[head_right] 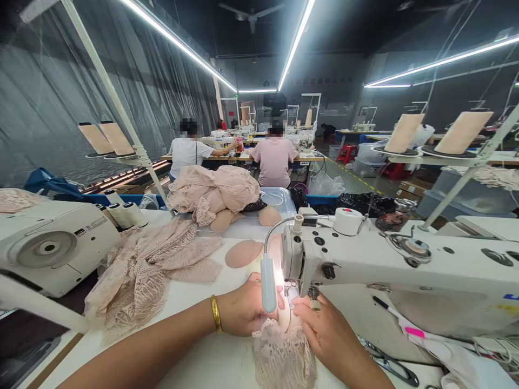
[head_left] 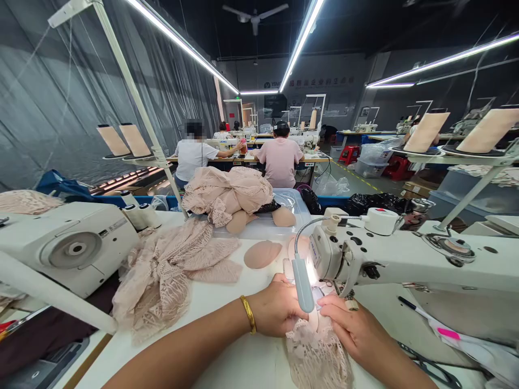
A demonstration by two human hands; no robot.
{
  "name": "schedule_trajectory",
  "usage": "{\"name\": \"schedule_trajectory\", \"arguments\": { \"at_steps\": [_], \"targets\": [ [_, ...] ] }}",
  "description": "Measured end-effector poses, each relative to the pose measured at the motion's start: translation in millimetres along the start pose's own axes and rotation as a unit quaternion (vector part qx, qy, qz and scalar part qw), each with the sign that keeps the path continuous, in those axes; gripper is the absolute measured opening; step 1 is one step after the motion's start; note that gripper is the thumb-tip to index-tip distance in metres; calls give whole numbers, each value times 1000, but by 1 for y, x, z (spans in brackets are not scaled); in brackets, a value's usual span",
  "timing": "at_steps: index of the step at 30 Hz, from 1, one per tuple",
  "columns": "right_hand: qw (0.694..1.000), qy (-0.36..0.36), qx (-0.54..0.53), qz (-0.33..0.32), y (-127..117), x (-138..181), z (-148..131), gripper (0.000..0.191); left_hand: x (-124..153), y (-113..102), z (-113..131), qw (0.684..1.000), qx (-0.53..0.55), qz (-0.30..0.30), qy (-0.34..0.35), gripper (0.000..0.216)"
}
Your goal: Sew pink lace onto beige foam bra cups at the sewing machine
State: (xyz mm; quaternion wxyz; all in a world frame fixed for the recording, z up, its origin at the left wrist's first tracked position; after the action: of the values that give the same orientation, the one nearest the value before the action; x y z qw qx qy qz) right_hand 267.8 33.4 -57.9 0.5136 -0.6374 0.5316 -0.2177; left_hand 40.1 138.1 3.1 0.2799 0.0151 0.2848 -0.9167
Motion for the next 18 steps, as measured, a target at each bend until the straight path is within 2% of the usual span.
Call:
{"name": "schedule_trajectory", "arguments": {
  "at_steps": [1,3,5,7,8,10,11,12,14,16,18],
  "targets": [
    [1000,8,-18,3,-1,0,1,31,3,0,0,996,72,0,-48,14],
    [997,35,-69,4,-7,3,-3,29,15,2,2,964,213,23,-156,20],
    [983,108,-144,25,-11,11,-16,26,32,2,6,930,279,72,-228,23],
    [945,204,-246,74,-10,21,-40,31,53,3,10,888,336,140,-282,28],
    [916,242,-302,103,-6,26,-56,36,63,4,13,853,378,177,-313,32],
    [865,255,-410,139,9,35,-92,49,82,9,18,775,458,240,-363,38],
    [848,239,-451,146,18,37,-110,61,90,13,21,746,484,262,-374,38],
    [831,226,-485,152,28,39,-125,70,98,18,24,730,502,275,-373,37],
    [799,240,-520,183,45,41,-148,70,110,31,31,710,542,287,-347,39],
    [776,264,-527,224,56,42,-161,65,120,47,41,700,586,279,-298,44],
    [774,274,-514,250,61,44,-168,62,128,63,53,711,605,261,-244,48]
  ]
}}
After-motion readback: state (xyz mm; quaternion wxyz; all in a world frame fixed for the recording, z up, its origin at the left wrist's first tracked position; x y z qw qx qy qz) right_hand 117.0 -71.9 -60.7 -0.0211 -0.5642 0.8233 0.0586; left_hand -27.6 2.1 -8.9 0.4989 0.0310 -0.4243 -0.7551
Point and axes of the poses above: each hand's wrist, its own x-axis away from the middle knuckle, its own y-axis out of the palm, z = x × y, the point moved 1 cm from there along -x, towards the middle knuckle, and after that the axes turned 5 degrees about -x, right-handed, at the moved point
